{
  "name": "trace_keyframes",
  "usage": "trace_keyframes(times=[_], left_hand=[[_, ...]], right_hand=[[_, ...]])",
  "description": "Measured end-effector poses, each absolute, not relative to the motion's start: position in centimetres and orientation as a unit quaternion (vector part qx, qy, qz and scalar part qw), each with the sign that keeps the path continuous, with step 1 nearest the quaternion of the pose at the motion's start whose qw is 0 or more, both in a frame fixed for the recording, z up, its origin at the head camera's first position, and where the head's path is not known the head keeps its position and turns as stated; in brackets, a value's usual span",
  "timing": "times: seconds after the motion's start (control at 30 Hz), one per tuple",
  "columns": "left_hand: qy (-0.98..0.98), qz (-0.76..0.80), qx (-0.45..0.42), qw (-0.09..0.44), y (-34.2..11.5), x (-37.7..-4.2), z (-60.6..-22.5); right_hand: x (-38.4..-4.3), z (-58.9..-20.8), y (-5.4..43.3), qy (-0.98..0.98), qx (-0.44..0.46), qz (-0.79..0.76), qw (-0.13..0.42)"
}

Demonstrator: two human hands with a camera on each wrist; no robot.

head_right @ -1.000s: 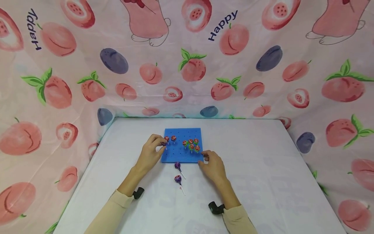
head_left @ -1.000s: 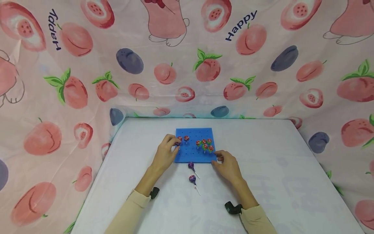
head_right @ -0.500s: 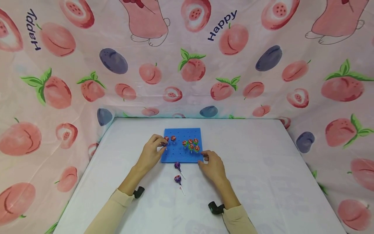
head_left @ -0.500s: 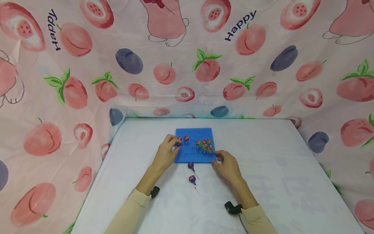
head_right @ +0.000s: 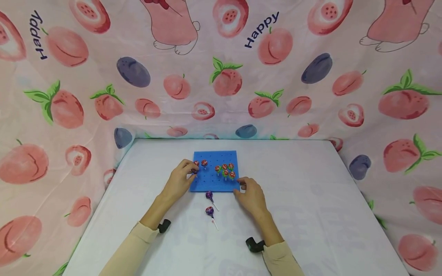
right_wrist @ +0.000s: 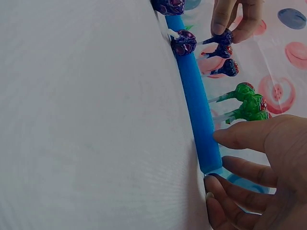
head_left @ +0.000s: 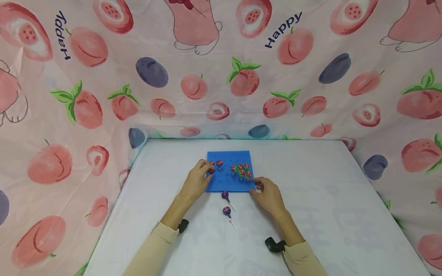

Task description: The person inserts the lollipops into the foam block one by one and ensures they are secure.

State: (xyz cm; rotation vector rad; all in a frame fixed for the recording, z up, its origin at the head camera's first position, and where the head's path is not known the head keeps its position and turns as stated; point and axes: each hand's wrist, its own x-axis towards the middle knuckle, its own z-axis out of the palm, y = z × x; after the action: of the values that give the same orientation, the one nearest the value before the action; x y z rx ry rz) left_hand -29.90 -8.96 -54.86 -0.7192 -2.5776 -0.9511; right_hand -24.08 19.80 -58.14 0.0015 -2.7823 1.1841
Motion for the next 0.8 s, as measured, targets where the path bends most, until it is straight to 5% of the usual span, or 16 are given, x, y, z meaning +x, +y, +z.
trace_keyframes(times=[0.8], left_hand=[[-0.912,-0.314,-0.229,0.128,-8.91,-29.58,-54.41]], right_hand=[[-24.2,-58.33,19.78,-0.92,0.0,0.388,0.056]])
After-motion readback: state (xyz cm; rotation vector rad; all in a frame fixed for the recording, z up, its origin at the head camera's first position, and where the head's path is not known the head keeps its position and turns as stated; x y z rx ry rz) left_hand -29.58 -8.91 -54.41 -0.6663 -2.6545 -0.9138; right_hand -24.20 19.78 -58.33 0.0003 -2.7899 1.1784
